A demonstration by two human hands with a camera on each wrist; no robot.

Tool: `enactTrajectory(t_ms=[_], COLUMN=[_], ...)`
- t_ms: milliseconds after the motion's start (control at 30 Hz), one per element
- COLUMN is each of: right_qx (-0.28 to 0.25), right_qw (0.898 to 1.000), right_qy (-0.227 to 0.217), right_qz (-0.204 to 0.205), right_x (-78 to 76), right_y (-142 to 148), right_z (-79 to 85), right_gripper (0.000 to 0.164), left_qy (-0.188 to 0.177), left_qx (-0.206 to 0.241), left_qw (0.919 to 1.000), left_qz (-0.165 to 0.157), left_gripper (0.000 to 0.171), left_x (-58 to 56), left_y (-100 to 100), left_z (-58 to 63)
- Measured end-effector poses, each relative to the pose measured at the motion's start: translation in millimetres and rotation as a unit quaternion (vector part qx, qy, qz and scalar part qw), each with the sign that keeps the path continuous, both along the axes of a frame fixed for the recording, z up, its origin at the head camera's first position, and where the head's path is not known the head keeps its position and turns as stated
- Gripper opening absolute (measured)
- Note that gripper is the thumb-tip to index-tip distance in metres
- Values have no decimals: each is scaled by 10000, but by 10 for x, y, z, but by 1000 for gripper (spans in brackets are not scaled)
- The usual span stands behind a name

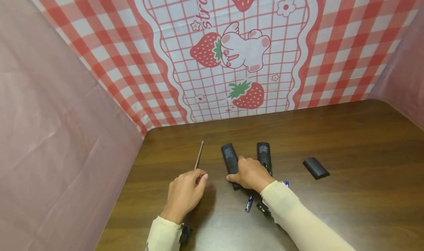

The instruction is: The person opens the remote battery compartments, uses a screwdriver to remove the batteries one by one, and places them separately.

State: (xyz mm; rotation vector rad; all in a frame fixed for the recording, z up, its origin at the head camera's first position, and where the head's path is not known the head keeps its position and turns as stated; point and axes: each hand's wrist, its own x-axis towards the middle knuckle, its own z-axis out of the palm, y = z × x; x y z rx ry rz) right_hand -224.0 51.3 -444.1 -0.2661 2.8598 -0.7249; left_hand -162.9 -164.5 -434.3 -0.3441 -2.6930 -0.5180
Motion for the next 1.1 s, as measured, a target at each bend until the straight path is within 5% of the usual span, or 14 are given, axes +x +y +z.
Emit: enactTrajectory(t_ms=[467,1100], right_qx=[-41,-137], right_qw=[10000,9998], right_qy=[-12,-67], right_qz=[65,111], right_x=[-4,9], right_y=[29,35], right_z=[2,19], right_gripper=[49,51], left_qy=[-57,-153], left_qx=[-118,-157], left_qw=[9999,9998], left_qz=[63,19], left_gripper=[10,11], left_x=[-5,9], left_y=[41,109], left_z=[-26,-42])
